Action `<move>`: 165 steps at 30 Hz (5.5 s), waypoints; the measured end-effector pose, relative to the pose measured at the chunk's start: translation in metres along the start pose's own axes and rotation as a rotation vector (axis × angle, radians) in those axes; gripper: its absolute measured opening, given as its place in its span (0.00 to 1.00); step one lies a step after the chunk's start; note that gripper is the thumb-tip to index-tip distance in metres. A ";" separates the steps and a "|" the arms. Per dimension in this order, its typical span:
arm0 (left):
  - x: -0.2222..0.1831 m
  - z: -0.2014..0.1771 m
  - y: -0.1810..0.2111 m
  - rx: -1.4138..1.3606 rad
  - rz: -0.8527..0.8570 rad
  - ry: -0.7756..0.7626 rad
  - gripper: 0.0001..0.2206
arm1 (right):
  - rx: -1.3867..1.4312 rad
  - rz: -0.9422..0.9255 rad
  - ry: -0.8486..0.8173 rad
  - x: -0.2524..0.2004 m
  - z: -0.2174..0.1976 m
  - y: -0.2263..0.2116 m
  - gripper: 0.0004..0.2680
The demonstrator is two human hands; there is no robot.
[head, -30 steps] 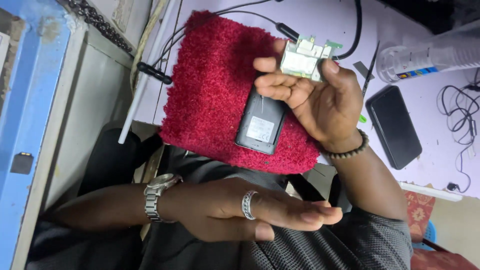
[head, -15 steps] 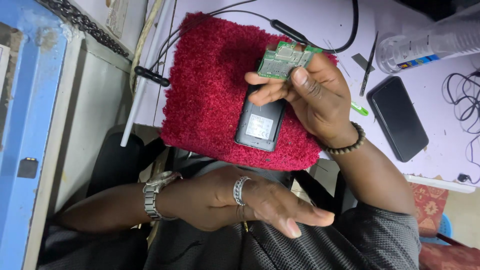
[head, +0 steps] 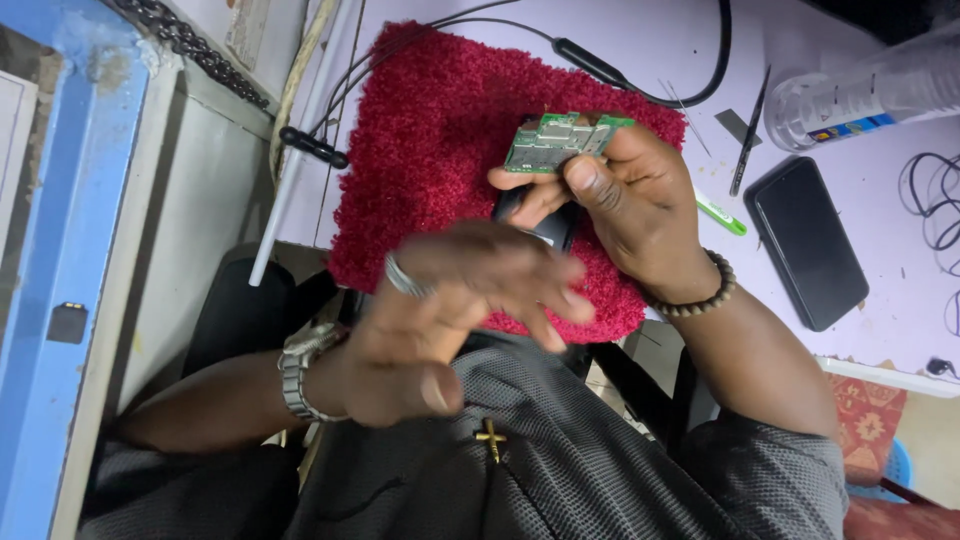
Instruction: Cleaning and inspecting a mobile phone motherboard and housing during repair
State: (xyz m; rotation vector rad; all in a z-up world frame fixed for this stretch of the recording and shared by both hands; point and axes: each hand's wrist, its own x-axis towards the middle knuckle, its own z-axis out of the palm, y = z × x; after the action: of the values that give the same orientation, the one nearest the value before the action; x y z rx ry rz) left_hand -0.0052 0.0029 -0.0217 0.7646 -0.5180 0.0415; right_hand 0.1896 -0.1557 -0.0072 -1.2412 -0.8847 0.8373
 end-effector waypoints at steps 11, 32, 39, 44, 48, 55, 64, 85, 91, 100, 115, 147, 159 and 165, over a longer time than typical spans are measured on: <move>0.013 -0.001 -0.001 -0.068 0.225 0.465 0.51 | 0.073 0.110 0.132 0.006 0.008 -0.012 0.31; 0.025 -0.028 -0.019 0.249 0.120 0.289 0.24 | -0.058 0.095 0.021 -0.005 0.018 -0.002 0.33; 0.024 -0.034 -0.022 0.318 0.146 0.276 0.23 | -0.094 0.114 0.012 -0.006 0.017 0.000 0.33; 0.027 -0.035 -0.018 0.333 0.014 0.405 0.19 | -0.095 0.113 -0.086 -0.005 0.017 0.002 0.32; 0.027 -0.035 -0.017 0.418 0.007 0.444 0.15 | -0.122 0.116 -0.098 -0.004 0.022 -0.001 0.32; 0.029 -0.033 -0.014 0.558 -0.035 0.526 0.14 | -0.228 0.125 -0.113 -0.004 0.023 -0.001 0.31; 0.026 -0.038 -0.024 0.531 -0.027 0.535 0.12 | -0.354 0.082 -0.078 -0.006 0.023 0.004 0.22; 0.024 -0.042 -0.026 0.837 -0.078 0.499 0.11 | -0.489 0.017 0.005 -0.005 0.027 0.004 0.13; 0.023 -0.041 -0.027 0.859 -0.111 0.501 0.12 | -0.509 0.001 0.024 -0.006 0.028 0.006 0.11; 0.023 -0.042 -0.028 0.843 -0.110 0.481 0.13 | -0.473 0.020 0.023 -0.006 0.026 0.008 0.12; 0.023 -0.042 -0.023 0.908 -0.122 0.453 0.13 | -0.474 0.007 0.031 -0.006 0.027 0.009 0.12; 0.029 -0.053 -0.028 0.246 0.066 0.469 0.11 | -1.374 -0.177 0.060 -0.033 -0.019 -0.026 0.05; 0.027 -0.052 -0.034 0.203 0.106 0.544 0.16 | -1.321 -0.036 -0.003 -0.013 0.016 -0.003 0.08; 0.027 -0.052 -0.036 0.220 0.120 0.555 0.16 | -1.361 -0.104 -0.023 -0.015 0.021 -0.001 0.04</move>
State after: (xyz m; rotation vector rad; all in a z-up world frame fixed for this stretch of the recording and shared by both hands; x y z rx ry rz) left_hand 0.0488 0.0074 -0.0646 0.8931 -0.0278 0.4162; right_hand 0.1648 -0.1603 -0.0057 -2.2898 -1.6070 0.0448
